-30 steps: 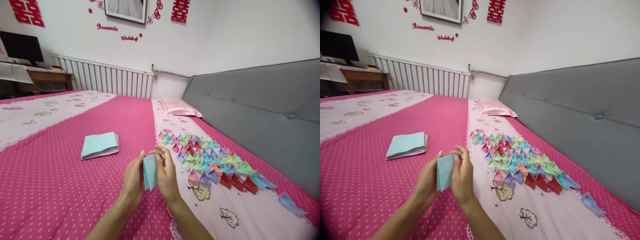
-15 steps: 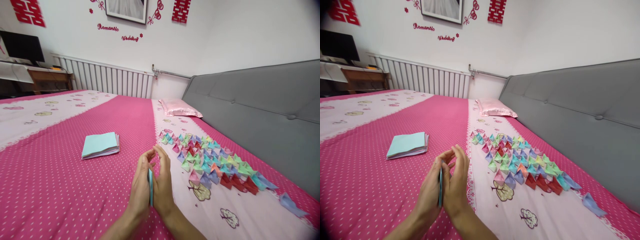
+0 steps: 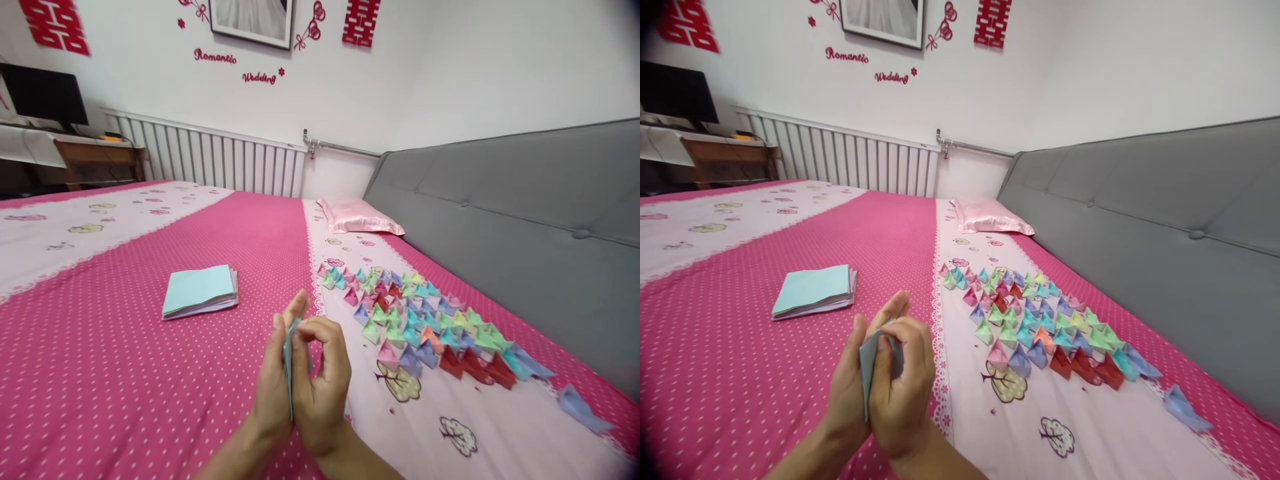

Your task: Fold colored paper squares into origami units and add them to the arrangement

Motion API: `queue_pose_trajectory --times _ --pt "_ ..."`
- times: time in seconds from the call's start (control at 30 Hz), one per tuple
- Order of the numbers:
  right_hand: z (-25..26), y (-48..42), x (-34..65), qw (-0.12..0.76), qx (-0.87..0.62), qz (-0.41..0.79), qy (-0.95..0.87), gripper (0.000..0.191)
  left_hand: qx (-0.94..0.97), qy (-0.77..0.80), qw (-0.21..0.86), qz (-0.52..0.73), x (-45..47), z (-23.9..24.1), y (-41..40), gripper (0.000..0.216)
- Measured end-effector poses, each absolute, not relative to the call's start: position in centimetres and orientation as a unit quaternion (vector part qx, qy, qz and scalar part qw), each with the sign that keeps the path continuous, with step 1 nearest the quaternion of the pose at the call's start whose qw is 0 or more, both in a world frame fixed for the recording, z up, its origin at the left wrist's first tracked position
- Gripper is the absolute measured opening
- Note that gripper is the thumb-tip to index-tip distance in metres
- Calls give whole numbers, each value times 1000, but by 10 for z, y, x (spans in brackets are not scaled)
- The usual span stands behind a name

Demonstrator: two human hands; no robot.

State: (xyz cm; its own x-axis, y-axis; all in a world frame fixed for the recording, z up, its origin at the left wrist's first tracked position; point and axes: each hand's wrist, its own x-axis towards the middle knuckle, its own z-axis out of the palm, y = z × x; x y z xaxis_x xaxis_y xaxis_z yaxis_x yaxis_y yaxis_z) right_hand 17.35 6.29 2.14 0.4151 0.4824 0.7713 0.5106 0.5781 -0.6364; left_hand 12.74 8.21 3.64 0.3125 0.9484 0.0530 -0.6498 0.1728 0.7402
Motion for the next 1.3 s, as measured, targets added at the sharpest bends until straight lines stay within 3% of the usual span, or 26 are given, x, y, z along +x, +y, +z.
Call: queue_pose_trajectory --times 0.2,0.5,0.8,0.93,1.1,1.3 --pt "24 58 170 661 -477 115 -568 33 304 166 769 538 127 36 82 52" --pt "21 59 166 678 -472 172 -536 28 313 189 754 545 130 35 84 56" --pt "22 61 174 707 -495 31 -504 13 568 332 525 539 125 30 79 43" --pt "21 59 174 718 -469 44 -513 11 601 327 464 562 122 38 75 42" --pt "24 55 170 727 -425 136 -522 15 588 321 502 547 118 38 74 43" --pt "28 51 166 738 -414 189 -498 17 518 224 618 547 122 34 72 43"
